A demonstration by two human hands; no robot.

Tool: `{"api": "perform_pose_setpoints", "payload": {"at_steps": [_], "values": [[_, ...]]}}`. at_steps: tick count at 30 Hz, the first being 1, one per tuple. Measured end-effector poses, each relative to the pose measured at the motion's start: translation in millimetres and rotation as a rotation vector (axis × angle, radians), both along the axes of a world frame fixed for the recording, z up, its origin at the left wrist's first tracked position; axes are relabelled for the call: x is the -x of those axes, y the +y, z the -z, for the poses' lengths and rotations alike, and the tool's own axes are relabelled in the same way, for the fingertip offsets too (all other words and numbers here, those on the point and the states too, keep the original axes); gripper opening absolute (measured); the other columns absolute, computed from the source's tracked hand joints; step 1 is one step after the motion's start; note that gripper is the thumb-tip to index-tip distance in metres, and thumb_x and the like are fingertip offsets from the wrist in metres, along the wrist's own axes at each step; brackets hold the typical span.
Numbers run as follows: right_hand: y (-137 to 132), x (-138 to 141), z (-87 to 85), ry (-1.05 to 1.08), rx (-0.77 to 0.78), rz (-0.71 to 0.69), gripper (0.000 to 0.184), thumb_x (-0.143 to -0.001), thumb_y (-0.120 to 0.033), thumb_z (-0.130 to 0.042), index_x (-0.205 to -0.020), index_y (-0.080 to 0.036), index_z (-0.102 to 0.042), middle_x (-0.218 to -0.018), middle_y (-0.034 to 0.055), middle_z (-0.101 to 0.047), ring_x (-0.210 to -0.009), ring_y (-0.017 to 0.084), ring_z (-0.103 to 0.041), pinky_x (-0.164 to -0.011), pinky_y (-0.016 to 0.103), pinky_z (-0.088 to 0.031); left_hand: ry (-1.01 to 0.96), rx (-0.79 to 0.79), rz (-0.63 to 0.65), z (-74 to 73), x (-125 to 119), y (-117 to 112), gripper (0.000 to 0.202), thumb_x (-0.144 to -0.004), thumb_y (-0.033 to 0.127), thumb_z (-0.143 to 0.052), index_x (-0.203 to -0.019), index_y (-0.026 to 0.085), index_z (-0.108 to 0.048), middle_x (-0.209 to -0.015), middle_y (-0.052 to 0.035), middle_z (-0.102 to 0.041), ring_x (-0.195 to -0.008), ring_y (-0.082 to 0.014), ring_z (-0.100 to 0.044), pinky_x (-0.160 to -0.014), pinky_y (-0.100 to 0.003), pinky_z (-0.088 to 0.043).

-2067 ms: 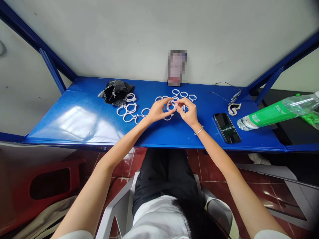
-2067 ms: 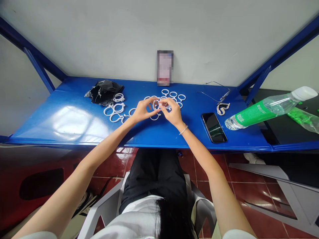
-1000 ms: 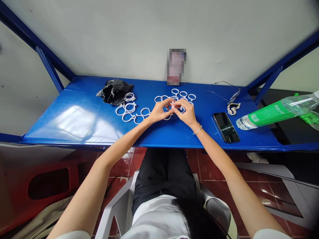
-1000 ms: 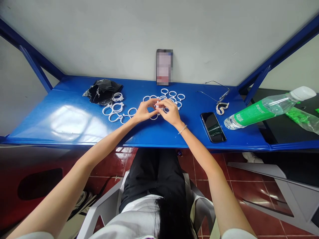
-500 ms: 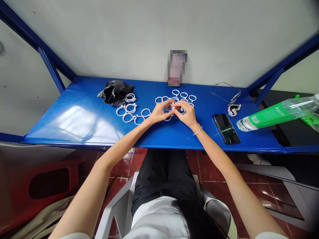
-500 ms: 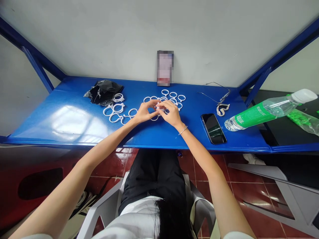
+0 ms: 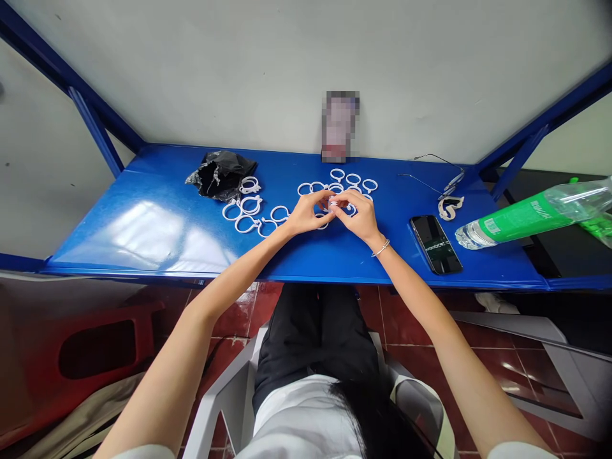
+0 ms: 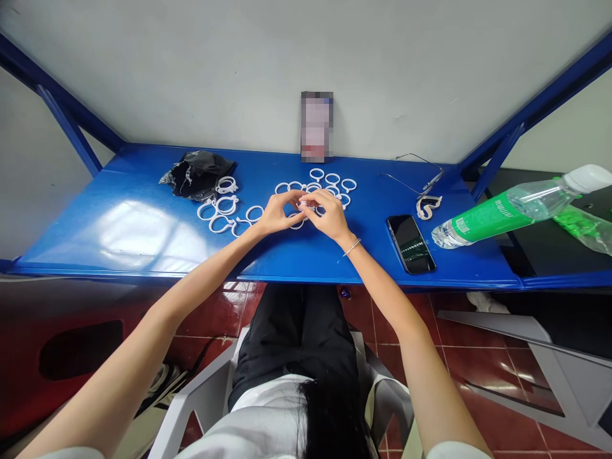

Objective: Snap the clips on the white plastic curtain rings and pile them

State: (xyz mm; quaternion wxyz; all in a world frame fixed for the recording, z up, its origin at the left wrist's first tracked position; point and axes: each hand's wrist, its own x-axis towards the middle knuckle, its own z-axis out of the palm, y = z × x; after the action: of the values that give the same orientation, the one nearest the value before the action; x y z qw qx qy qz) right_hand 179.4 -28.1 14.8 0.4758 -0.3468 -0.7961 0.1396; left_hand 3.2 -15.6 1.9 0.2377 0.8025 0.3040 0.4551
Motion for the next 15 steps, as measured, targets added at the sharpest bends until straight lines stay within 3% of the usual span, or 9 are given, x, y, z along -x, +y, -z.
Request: {"api": "perform_pose_setpoints", "payload": {"at_steps": [15], "values": [[-0.7, -1.7, 1.2, -0.006, -0.034, -0.008, 0.016, -0.093, -0.036, -0.059, -0.089, -0.023, -0.068, -0.078, 0.0024, -0.070, -0.070, 0.018, -0.063, -0.068, 0.034, -0.054, 0.032, -0.018, 0.005, 1.9, 0.4, 0.3, 0.035, -0.085, 0.041, -0.061, -0.107, 0.014, -0.065, -0.097, -0.0085, -0.074, -0.073, -0.0144, -0.066, -0.068, -0.025, -0.053]]}}
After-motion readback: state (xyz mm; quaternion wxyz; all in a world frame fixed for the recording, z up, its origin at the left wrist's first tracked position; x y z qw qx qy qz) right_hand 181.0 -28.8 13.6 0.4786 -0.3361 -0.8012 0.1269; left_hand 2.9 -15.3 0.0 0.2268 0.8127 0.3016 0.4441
